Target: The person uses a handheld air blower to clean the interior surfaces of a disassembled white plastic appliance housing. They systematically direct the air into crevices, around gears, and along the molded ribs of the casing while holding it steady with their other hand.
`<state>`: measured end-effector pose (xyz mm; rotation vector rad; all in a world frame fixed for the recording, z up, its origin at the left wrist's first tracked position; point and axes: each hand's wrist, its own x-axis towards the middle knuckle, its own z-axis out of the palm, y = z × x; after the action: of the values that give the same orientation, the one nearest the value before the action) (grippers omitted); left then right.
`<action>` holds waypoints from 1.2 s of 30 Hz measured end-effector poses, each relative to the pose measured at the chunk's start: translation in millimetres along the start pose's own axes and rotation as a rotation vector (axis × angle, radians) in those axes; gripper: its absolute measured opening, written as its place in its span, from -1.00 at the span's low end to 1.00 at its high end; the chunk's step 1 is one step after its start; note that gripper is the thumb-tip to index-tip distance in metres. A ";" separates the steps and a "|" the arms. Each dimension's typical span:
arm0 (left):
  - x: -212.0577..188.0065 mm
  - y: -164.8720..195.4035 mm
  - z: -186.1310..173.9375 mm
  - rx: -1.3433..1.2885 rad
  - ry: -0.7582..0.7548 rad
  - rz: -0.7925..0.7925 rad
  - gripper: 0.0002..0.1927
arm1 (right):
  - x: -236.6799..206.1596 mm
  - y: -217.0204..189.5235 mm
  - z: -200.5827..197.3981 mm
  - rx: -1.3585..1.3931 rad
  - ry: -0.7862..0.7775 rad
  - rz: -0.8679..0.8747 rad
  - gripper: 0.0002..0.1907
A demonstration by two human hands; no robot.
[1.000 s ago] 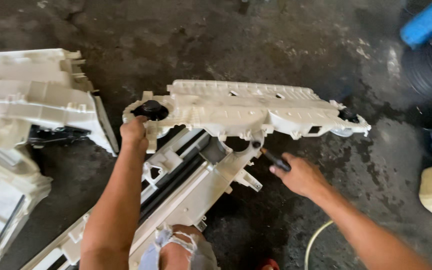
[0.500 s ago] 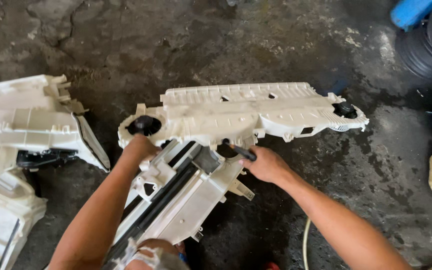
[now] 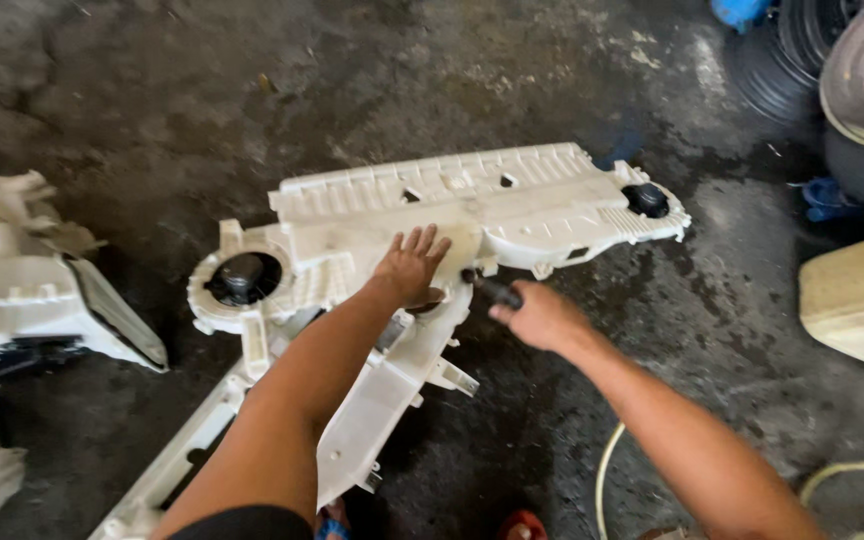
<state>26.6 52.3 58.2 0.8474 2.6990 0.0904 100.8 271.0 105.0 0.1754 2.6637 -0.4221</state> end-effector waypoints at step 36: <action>18.2 6.5 44.8 0.359 0.111 0.122 -0.17 | 17.1 184.6 -57.3 0.278 0.461 0.586 -0.57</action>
<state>30.0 66.6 11.7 1.1394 2.8096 -0.3396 97.3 464.9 97.6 1.2309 2.7833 -0.6039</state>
